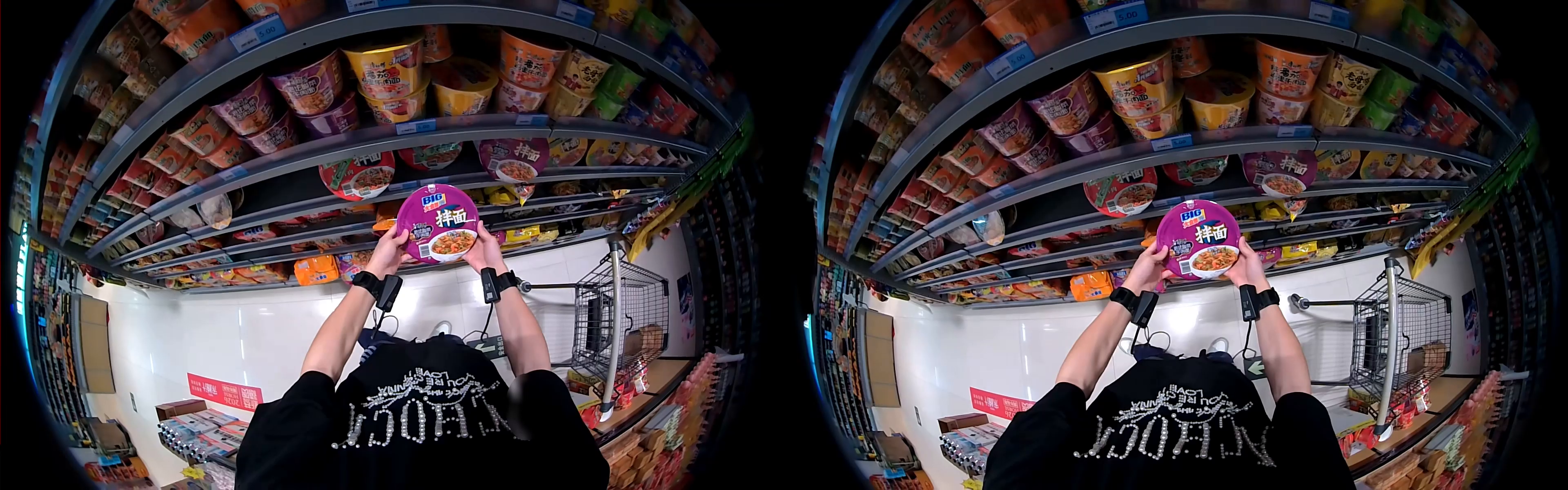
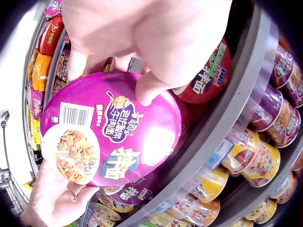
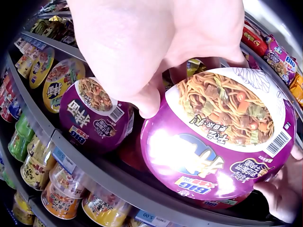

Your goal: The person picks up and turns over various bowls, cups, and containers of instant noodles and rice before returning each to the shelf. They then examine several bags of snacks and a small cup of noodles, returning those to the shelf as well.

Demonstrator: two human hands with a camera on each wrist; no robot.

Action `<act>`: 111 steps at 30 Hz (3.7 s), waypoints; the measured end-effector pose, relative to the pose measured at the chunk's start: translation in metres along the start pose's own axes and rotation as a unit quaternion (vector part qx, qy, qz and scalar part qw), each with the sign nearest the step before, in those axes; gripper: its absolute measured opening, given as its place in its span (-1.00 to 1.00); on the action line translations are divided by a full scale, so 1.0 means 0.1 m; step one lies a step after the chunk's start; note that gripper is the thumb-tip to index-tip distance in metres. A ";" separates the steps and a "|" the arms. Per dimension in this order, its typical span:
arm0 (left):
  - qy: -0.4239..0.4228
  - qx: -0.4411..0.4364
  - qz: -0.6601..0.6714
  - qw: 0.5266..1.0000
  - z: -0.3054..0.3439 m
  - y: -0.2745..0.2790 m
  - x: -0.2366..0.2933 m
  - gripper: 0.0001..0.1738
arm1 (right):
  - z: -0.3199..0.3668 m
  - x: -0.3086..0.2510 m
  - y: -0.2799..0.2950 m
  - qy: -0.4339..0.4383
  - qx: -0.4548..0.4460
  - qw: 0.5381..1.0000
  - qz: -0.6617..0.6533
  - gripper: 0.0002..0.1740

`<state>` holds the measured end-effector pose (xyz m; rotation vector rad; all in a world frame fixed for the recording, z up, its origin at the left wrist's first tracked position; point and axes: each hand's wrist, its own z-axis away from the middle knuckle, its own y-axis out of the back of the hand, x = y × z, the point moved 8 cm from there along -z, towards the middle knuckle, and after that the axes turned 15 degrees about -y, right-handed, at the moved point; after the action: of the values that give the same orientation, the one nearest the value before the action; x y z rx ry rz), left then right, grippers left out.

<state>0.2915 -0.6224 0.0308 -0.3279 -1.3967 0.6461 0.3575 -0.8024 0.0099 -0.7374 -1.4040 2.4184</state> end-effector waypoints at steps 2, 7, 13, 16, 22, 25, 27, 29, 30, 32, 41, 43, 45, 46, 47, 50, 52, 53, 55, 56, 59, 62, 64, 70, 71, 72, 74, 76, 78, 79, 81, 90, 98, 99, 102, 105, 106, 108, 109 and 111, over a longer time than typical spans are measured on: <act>-0.004 -0.005 -0.007 1.000 -0.05 0.02 -0.05 -0.62 | -0.02 -0.03 0.01 0.002 -0.003 1.000 -0.005 -0.48; -0.020 0.040 -0.067 0.997 -0.24 0.00 0.04 -0.60 | -0.15 -0.26 -0.06 0.048 0.021 0.994 0.098 -0.57; -0.078 0.038 -0.131 0.988 -0.84 -0.25 0.47 -0.67 | -0.41 -0.92 -0.50 0.128 0.118 0.924 0.341 -0.48; -0.102 0.070 -0.117 0.985 -1.10 -0.22 0.57 -0.67 | -0.54 -1.10 -0.60 0.119 0.153 0.931 0.309 -0.31; -0.111 0.106 -0.107 0.982 -1.34 -0.12 0.47 -0.63 | -0.88 -1.18 -0.24 0.147 0.231 0.931 0.241 -0.20; -0.104 0.120 -0.146 0.976 -1.33 -0.15 0.44 -0.66 | -0.99 -1.17 -0.07 0.162 0.236 0.941 0.182 -0.30; -0.076 0.134 -0.162 0.975 -1.28 -0.16 0.43 -0.66 | -1.04 -1.19 -0.01 0.177 0.231 0.941 0.173 -0.39; -0.052 0.147 -0.179 0.971 -1.25 -0.14 0.44 -0.66 | -1.07 -1.22 -0.01 0.193 0.224 0.941 0.165 -0.49; -0.025 0.141 -0.180 0.973 -1.25 -0.13 0.39 -0.65 | -1.05 -1.23 -0.06 0.200 0.233 0.931 0.195 -0.61; 0.003 0.133 -0.181 0.974 -1.26 -0.11 0.33 -0.64 | -1.02 -1.24 -0.13 0.207 0.243 0.921 0.225 -0.73; -0.034 0.130 -0.100 0.986 -1.21 -0.21 0.22 -0.39 | -0.88 -1.12 -0.10 0.137 0.273 0.917 0.255 -0.71; -0.035 0.122 -0.100 0.987 -1.15 -0.25 0.19 -0.38 | -0.82 -1.07 -0.05 0.123 0.259 0.925 0.248 -0.69; -0.025 0.116 -0.091 0.989 -1.06 -0.26 0.14 -0.32 | -0.78 -0.97 0.01 0.093 0.228 0.939 0.240 -0.68; -0.023 0.116 -0.093 0.989 -1.00 -0.27 0.12 -0.32 | -0.74 -0.94 0.05 0.092 0.229 0.939 0.238 -0.68; -0.031 0.101 -0.093 0.990 -0.95 -0.30 0.12 -0.31 | -0.70 -0.90 0.10 0.085 0.228 0.942 0.233 -0.70; -0.024 0.084 -0.089 0.992 -0.84 -0.32 0.04 -0.28 | -0.57 -0.81 0.25 0.080 0.228 0.946 0.217 -0.76; 0.001 0.078 -0.094 0.993 -0.73 -0.32 -0.02 -0.30 | -0.48 -0.72 0.33 0.074 0.237 0.946 0.208 -0.78; 0.008 0.078 -0.111 0.991 -0.68 -0.32 -0.03 -0.40 | -0.43 -0.68 0.37 0.071 0.243 0.946 0.204 -0.78; 0.017 0.056 -0.119 0.991 -0.59 -0.29 -0.10 -0.46 | -0.33 -0.65 0.43 0.076 0.243 0.947 0.197 -0.78; 0.027 0.040 -0.128 0.991 -0.55 -0.28 -0.14 -0.52 | -0.27 -0.62 0.45 0.076 0.241 0.949 0.189 -0.77; 0.035 0.036 -0.129 0.990 -0.46 -0.21 -0.22 -0.59 | -0.09 -0.62 0.48 0.096 0.254 0.944 0.185 -0.77; 0.041 0.032 -0.118 0.992 -0.35 -0.16 -0.28 -0.62 | 0.10 -0.58 0.50 0.114 0.271 0.939 0.179 -0.77; 0.045 0.030 -0.108 0.993 -0.27 -0.17 -0.29 -0.63 | 0.24 -0.50 0.52 0.111 0.281 0.934 0.192 -0.78; 0.058 0.025 -0.095 0.993 -0.11 -0.19 -0.39 -0.61 | 0.61 -0.45 0.58 0.124 0.294 0.930 0.185 -0.77; 0.054 0.026 -0.096 0.994 -0.09 -0.20 -0.38 -0.61 | 0.65 -0.48 0.58 0.125 0.290 0.931 0.182 -0.77; 0.050 0.026 -0.088 0.995 -0.07 -0.21 -0.37 -0.61 | 0.69 -0.55 0.55 0.131 0.291 0.928 0.191 -0.76; 0.043 0.027 -0.085 0.995 -0.04 -0.23 -0.33 -0.61 | 0.73 -0.74 0.48 0.147 0.274 0.931 0.189 -0.76; 0.028 0.041 -0.094 0.994 -0.08 -0.24 -0.30 -0.61 | 0.78 -0.95 0.35 0.152 0.275 0.930 0.190 -0.76; 0.014 0.055 -0.101 0.993 -0.12 -0.34 -0.28 -0.61 | 0.81 -1.15 0.28 0.164 0.260 0.934 0.180 -0.76; 0.004 0.056 -0.106 0.993 -0.16 -0.45 -0.25 -0.62 | 0.83 -1.26 0.26 0.167 0.247 0.937 0.183 -0.76; -0.013 0.056 -0.102 0.993 -0.26 -0.69 -0.27 -0.62 | 0.88 -1.49 0.25 0.183 0.233 0.935 0.196 -0.76; -0.118 0.012 -0.131 0.984 -0.82 -2.27 -0.12 -0.65 | 1.12 -2.69 -0.47 0.284 0.158 0.884 0.335 -0.83; -0.267 0.041 -0.124 0.955 -0.95 -3.10 0.87 -0.72 | 0.98 -3.12 -1.36 0.312 0.082 0.828 0.458 -0.81; -0.276 0.047 -0.131 0.951 -0.91 -3.14 0.98 -0.71 | 1.00 -3.12 -1.45 0.323 0.076 0.813 0.478 -0.79; -0.310 0.069 -0.146 0.937 -0.98 -3.16 1.26 -0.63 | 1.09 -3.23 -1.73 0.394 0.088 0.752 0.521 -0.76; -0.349 0.071 -0.181 0.917 -1.09 -3.17 1.47 -0.56 | 1.19 -3.36 -1.96 0.428 0.112 0.717 0.539 -0.68; -0.364 0.086 -0.199 0.906 -1.13 -3.17 1.54 -0.52 | 1.19 -3.40 -2.03 0.409 0.118 0.728 0.537 -0.64; -0.379 0.108 -0.279 0.876 -1.26 -3.18 1.72 -0.39 | 0.94 -3.47 -2.09 0.391 0.093 0.714 0.573 -0.52; -0.397 0.124 -0.293 0.861 -1.35 -3.15 1.77 -0.35 | 0.90 -3.49 -2.12 0.384 0.120 0.698 0.592 -0.49; -0.386 0.153 -0.312 0.854 -1.44 -3.19 1.86 -0.29 | 1.01 -3.48 -2.25 0.362 0.184 0.653 0.639 -0.38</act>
<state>0.5112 -0.7401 0.3388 0.7117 -1.9838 0.4431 0.5871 -0.9196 0.3488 -2.7763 0.1646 2.2874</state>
